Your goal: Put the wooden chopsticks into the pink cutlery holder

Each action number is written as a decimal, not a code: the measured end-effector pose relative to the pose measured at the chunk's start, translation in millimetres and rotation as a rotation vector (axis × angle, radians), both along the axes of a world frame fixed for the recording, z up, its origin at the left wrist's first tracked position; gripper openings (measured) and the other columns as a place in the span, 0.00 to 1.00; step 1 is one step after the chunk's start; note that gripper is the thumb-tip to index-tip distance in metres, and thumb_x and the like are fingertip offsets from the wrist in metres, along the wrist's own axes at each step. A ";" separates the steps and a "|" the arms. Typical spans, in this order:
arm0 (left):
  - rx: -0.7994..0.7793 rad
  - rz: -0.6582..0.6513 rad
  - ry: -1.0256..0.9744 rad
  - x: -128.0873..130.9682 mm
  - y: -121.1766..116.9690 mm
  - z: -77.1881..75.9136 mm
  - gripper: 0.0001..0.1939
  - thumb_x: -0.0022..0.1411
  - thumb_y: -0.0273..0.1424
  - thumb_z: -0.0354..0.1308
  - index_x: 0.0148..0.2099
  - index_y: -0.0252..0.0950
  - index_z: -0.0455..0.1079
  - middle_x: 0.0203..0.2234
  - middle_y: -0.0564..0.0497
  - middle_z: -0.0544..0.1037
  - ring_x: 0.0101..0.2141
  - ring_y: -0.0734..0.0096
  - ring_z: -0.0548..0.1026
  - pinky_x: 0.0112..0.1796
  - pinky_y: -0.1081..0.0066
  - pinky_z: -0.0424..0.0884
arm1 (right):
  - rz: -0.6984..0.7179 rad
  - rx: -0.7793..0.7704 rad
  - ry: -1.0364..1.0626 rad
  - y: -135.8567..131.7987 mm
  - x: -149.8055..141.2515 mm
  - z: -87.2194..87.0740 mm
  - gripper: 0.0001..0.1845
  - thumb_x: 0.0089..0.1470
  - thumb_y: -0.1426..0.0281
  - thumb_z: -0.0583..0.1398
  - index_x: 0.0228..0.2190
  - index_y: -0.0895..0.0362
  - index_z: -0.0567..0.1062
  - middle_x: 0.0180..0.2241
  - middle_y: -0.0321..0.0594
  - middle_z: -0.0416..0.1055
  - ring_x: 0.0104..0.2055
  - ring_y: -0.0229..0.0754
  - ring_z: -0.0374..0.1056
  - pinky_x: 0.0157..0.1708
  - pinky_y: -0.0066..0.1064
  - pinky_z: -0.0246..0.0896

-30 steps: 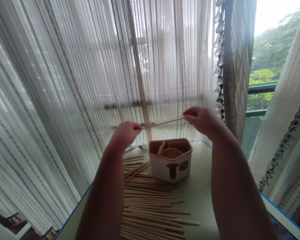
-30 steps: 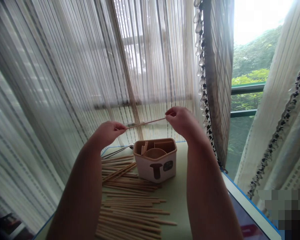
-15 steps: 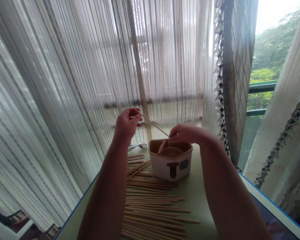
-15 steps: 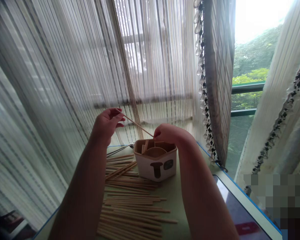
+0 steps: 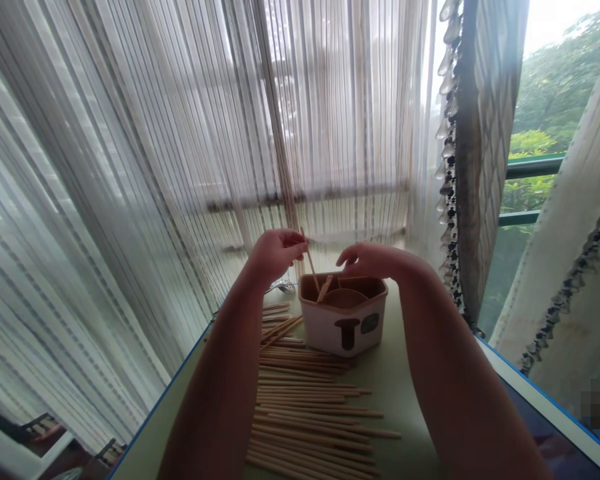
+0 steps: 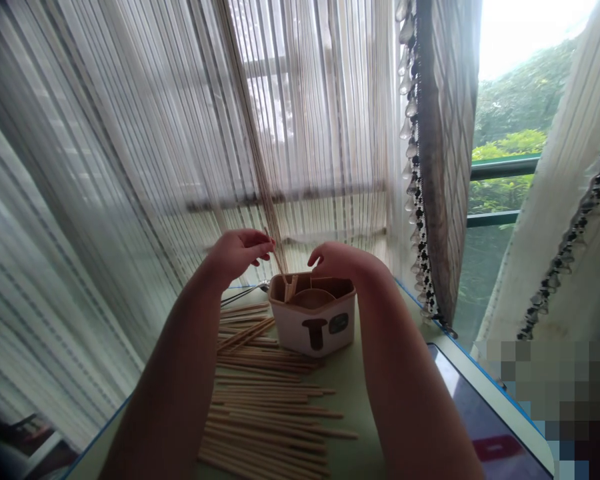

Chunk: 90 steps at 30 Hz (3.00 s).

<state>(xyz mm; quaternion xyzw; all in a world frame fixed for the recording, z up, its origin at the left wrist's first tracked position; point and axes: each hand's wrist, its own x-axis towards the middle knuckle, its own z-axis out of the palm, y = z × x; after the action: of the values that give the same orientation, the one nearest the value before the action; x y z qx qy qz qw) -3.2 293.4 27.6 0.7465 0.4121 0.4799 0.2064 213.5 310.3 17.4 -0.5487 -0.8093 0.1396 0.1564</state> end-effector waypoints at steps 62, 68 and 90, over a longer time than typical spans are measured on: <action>0.443 0.576 -0.312 -7.7 -105.0 -11.3 0.15 0.60 0.35 0.49 0.49 0.37 0.61 0.37 0.49 0.73 0.38 0.72 0.70 0.36 0.72 0.67 | 0.232 0.119 0.294 -147.2 -41.0 -96.6 0.13 0.52 0.67 0.54 0.37 0.54 0.76 0.32 0.38 0.73 0.32 0.38 0.67 0.33 0.28 0.61; 0.181 0.724 0.014 -25.6 -90.1 -109.2 0.12 0.59 0.35 0.48 0.42 0.35 0.65 0.33 0.48 0.74 0.32 0.72 0.71 0.37 0.72 0.66 | 0.022 0.302 0.293 -122.4 -25.2 -168.8 0.13 0.53 0.67 0.53 0.34 0.55 0.77 0.38 0.42 0.71 0.43 0.43 0.65 0.46 0.34 0.58; -0.158 0.498 0.768 -11.5 -83.6 -160.1 0.14 0.58 0.36 0.48 0.37 0.36 0.74 0.35 0.43 0.77 0.39 0.61 0.74 0.39 0.66 0.67 | 0.012 0.181 0.128 -115.1 -21.0 -183.5 0.10 0.50 0.68 0.55 0.31 0.58 0.75 0.34 0.43 0.72 0.39 0.44 0.64 0.42 0.33 0.56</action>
<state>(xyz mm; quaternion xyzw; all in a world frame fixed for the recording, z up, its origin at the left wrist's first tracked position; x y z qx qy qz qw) -14.8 209.8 -132.5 0.7304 0.6608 0.1708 -0.0262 192.5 195.1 -166.1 -0.5173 -0.8103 0.1015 0.2560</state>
